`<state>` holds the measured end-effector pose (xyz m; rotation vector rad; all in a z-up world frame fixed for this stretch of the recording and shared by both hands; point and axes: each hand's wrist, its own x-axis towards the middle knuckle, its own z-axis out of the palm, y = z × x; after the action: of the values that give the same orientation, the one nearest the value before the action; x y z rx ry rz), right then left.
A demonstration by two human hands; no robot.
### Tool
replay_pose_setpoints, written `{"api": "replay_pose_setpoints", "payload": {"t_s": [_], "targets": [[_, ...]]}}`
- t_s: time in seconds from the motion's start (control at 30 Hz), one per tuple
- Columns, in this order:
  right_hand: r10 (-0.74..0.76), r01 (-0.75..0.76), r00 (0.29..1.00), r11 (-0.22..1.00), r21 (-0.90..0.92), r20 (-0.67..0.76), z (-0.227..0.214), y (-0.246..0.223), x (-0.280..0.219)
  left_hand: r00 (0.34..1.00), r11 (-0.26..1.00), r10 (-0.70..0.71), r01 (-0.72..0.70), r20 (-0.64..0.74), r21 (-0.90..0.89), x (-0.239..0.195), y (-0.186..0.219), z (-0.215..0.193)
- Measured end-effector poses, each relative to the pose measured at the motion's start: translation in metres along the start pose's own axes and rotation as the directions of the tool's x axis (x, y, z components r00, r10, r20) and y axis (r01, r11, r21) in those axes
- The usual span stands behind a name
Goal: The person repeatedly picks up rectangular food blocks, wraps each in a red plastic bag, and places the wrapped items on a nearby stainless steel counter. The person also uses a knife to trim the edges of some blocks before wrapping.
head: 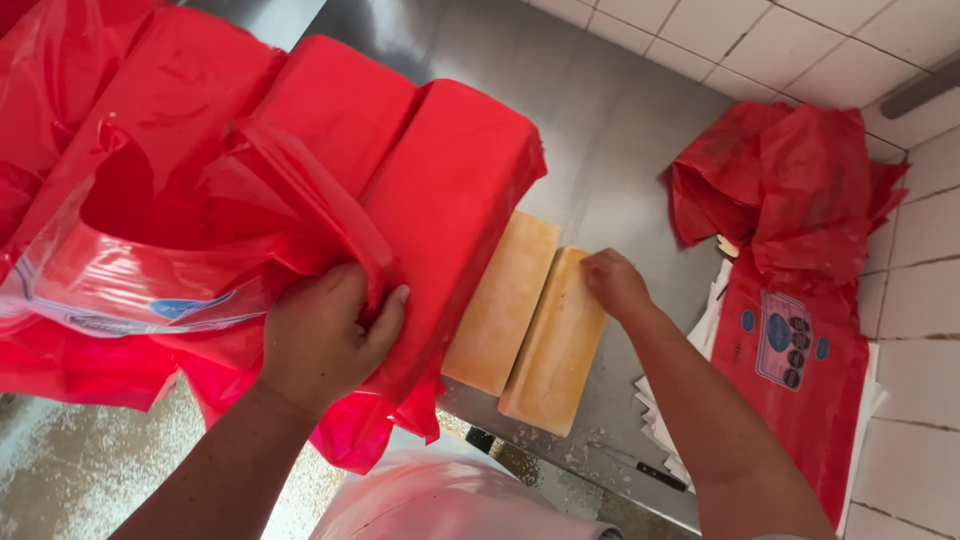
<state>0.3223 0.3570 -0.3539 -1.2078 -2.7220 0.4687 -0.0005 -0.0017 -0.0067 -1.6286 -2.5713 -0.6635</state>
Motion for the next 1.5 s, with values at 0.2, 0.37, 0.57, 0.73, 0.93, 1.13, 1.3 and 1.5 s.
{"api": "replay_pose_setpoints", "payload": {"t_s": [0.2, 0.37, 0.57, 0.73, 0.93, 1.13, 1.3, 1.5], "targets": [[-0.009, 0.009, 1.000, 0.972, -0.236, 0.003, 0.018, -0.005, 0.010, 0.999, 1.000, -0.016, 0.016, 0.028, -0.012, 0.001, -0.002, 0.000], [0.273, -0.274, 0.962, 0.958, 0.090, 0.024, -0.014, -0.025, 0.001, 1.000, 1.000, -0.018, 0.018, 0.019, 0.006, 0.000, -0.003, 0.001], [0.119, -0.328, 0.937, 0.627, 0.707, 0.329, -0.054, -0.020, -0.120, 0.997, 0.999, -0.034, 0.034, 0.070, -0.003, 0.000, -0.004, -0.002], [0.141, -0.188, 0.635, 0.982, -0.025, 0.759, -0.068, -0.022, -0.227, 0.997, 1.000, -0.025, 0.025, 0.078, 0.007, 0.000, -0.006, 0.000], [0.315, -0.303, 0.726, 0.945, -0.127, 0.611, -0.019, 0.033, -0.308, 0.997, 1.000, -0.023, 0.024, 0.079, 0.000, 0.001, -0.008, 0.001], [0.296, -0.197, 0.792, 0.952, -0.236, 0.534, 0.002, 0.044, -0.355, 0.999, 0.999, 0.038, -0.038, -0.017, 0.012, -0.005, -0.006, 0.006], [0.304, -0.209, 0.789, 0.950, -0.232, 0.534, 0.014, 0.065, -0.377, 0.999, 0.999, 0.036, -0.035, -0.009, 0.019, -0.005, -0.006, 0.006], [0.381, -0.439, 0.754, 0.898, -0.022, 0.535, -0.049, 0.018, -0.345, 0.998, 0.998, 0.057, -0.057, -0.030, 0.012, -0.005, -0.007, 0.006]]}}
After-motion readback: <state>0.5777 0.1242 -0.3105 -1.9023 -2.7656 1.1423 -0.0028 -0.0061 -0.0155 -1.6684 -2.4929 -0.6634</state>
